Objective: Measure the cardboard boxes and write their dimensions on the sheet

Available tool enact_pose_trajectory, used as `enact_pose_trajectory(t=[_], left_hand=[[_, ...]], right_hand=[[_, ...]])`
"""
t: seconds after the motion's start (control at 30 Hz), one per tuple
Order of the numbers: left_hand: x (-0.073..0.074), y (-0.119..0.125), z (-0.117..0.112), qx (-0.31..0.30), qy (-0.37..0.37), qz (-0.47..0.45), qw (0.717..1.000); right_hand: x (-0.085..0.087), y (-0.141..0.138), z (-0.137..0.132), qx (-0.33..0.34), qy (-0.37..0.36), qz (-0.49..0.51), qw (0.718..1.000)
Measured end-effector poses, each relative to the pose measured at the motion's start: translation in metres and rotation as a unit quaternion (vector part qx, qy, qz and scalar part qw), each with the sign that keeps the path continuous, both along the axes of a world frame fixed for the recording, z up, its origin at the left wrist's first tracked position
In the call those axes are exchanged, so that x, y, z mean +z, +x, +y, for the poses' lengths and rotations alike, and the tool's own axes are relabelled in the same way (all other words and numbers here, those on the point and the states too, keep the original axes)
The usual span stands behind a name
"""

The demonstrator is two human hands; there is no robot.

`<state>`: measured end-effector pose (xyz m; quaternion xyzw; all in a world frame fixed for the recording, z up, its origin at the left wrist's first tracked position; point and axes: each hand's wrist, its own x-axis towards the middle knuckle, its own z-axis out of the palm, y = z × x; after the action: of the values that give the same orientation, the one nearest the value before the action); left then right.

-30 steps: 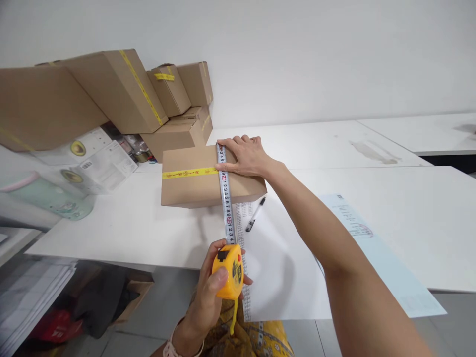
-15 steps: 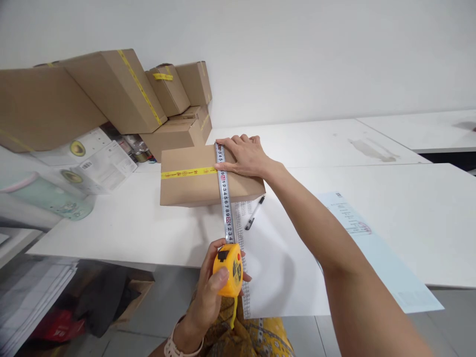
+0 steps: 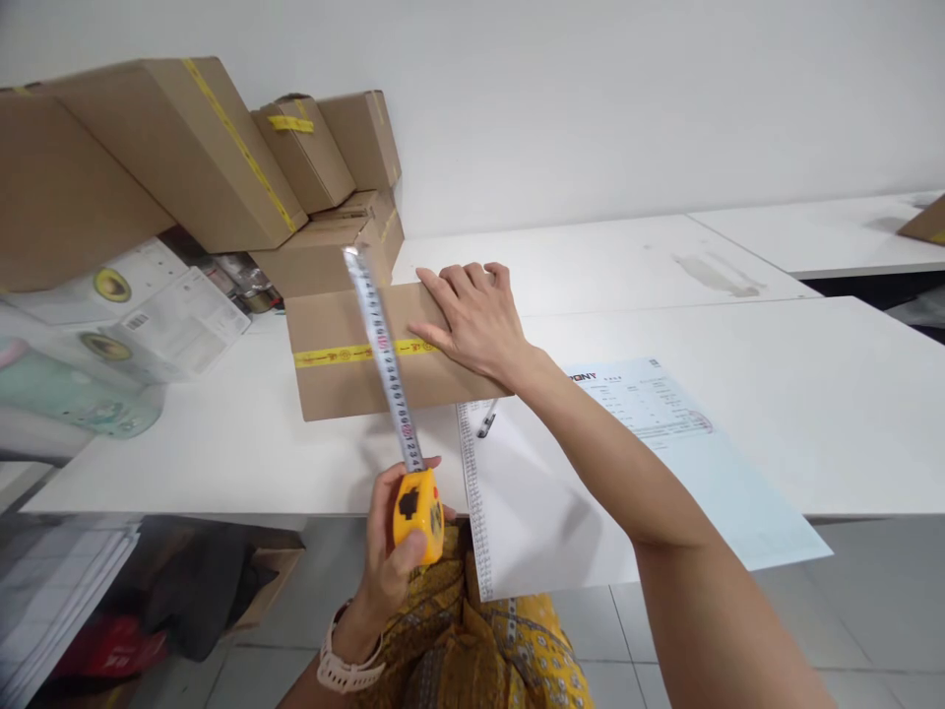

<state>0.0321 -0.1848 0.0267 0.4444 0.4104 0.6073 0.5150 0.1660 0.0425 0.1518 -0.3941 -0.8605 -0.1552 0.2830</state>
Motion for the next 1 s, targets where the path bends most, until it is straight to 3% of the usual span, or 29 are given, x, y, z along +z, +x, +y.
enact_pose_trajectory(t=[0.13, 0.47, 0.57, 0.67, 0.73, 0.8, 1.0], left_hand=[[-0.006, 0.005, -0.004, -0.081, -0.055, 0.017, 0.995], [-0.010, 0.002, -0.007, -0.057, -0.106, 0.021, 0.993], [-0.012, 0.002, -0.006, -0.052, -0.096, 0.024, 0.994], [-0.014, 0.002, -0.007, -0.057, -0.094, 0.026, 0.994], [-0.012, 0.001, -0.009, -0.073, -0.097, 0.035, 0.992], [-0.011, -0.001, -0.013, -0.100, -0.096, 0.053, 0.989], [-0.014, -0.009, -0.028, -0.131, -0.095, 0.141, 0.977]], right_hand=[[-0.013, -0.002, -0.008, 0.003, 0.007, 0.013, 1.000], [-0.072, -0.004, 0.012, 0.006, -0.080, 0.006, 0.997], [-0.074, -0.003, 0.010, 0.014, -0.089, 0.024, 0.996], [-0.063, 0.000, 0.004, 0.017, -0.127, 0.096, 0.987], [-0.052, 0.006, -0.002, 0.000, -0.172, 0.193, 0.966], [-0.042, 0.014, -0.008, -0.003, -0.225, 0.298, 0.928], [-0.024, 0.043, -0.034, 0.075, -0.351, 0.467, 0.808]])
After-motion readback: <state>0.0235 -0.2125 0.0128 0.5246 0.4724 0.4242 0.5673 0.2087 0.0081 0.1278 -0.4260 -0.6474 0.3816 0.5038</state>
